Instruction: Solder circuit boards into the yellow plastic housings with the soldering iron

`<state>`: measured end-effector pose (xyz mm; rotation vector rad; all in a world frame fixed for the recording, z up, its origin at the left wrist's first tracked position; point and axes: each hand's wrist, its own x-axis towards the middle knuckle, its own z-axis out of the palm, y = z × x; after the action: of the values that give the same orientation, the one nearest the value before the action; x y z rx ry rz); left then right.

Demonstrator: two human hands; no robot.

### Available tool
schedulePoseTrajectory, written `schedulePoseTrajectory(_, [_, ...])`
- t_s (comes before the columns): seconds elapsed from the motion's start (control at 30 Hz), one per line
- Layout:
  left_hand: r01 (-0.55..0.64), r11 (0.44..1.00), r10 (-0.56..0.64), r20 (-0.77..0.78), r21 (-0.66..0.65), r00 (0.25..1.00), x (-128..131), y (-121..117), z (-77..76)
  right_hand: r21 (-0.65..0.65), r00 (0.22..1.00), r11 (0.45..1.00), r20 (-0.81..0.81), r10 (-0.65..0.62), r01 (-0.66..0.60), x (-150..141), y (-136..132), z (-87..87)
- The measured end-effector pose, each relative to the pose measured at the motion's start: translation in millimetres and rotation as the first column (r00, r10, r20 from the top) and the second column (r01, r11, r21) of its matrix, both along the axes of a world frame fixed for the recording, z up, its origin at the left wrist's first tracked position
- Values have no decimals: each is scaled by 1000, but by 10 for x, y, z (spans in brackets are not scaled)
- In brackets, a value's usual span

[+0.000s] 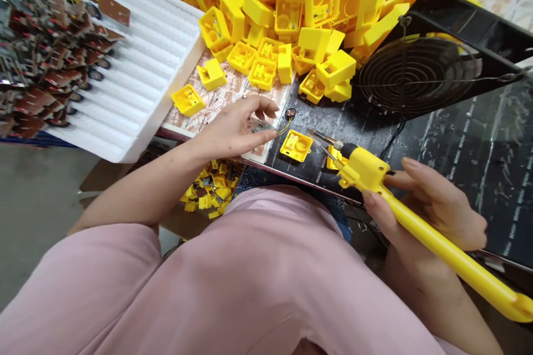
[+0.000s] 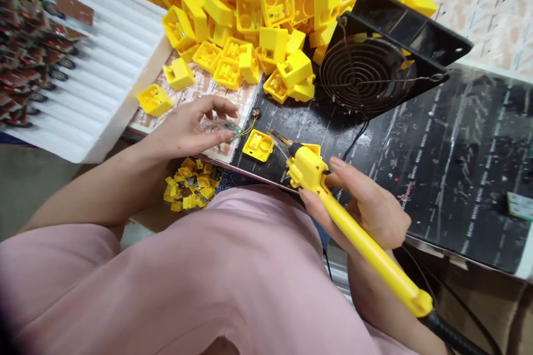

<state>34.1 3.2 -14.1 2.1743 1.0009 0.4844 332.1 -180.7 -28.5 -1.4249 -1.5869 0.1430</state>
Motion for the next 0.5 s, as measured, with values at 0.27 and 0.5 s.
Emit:
schedulePoseTrajectory(0.27, [85,977,-84,-13,194,996,111,-118,-88,104,981,976,57,184,-190,-2,65,85])
schedulePoseTrajectory(0.5, [272,826,-144,-282,493,949,172,-216,-72,25,975,983,132,177,-182,-1,13,189])
